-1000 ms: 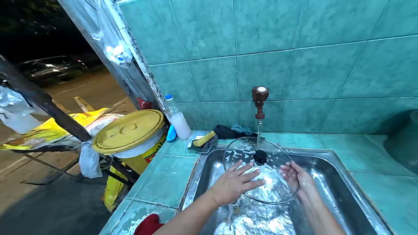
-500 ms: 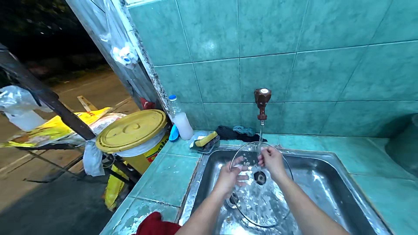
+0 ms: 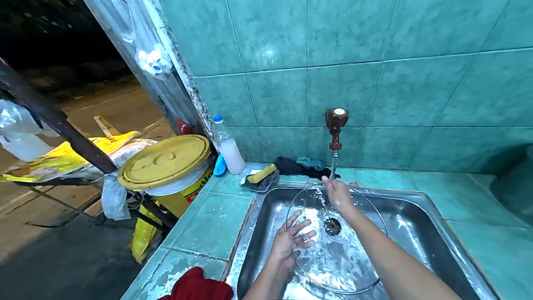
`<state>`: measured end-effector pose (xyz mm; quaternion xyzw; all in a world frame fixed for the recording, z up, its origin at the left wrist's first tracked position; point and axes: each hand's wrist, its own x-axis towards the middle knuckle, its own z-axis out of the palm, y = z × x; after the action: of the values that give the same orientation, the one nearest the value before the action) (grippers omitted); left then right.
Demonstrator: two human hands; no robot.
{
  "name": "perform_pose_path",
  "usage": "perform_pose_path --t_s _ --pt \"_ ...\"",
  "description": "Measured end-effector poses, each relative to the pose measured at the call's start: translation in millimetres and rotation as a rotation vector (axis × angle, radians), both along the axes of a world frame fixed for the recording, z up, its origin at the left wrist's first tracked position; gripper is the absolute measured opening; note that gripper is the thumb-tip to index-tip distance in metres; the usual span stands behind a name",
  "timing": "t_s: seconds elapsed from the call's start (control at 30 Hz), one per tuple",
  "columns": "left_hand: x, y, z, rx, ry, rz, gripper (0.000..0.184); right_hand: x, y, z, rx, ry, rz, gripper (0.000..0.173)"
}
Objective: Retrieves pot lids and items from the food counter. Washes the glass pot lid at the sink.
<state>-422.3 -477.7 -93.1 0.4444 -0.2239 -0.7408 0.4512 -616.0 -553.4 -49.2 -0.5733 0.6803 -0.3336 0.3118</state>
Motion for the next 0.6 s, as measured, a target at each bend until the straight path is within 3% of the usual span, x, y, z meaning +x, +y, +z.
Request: perform_pose_path --t_s 0.23,0.33,0.4,0.47,0.6 --pt "20.8 -0.9 7.6 -0.025 -0.003 0.079 0.04 -4.1 7.3 5.8 -0.07 0.137 0.054 0.022" --pt "32.8 2.6 7.8 -0.004 -0.03 0.074 0.04 -12.7 16.7 11.2 -0.09 0.353 0.047 0.033" --pt "40.0 8.0 5.0 0.0 -0.042 0.043 0.039 -25.2 20.4 8.5 -0.032 0.347 0.068 0.04" --pt "45.2 12.7 1.7 0.013 -0.054 0.008 0.039 -40.7 24.6 1.0 0.14 0.191 0.129 0.046" --pt "45.2 15.5 -10.1 0.018 -0.046 -0.071 0.041 -67.0 47.5 -19.1 0.374 -0.46 0.208 0.033"
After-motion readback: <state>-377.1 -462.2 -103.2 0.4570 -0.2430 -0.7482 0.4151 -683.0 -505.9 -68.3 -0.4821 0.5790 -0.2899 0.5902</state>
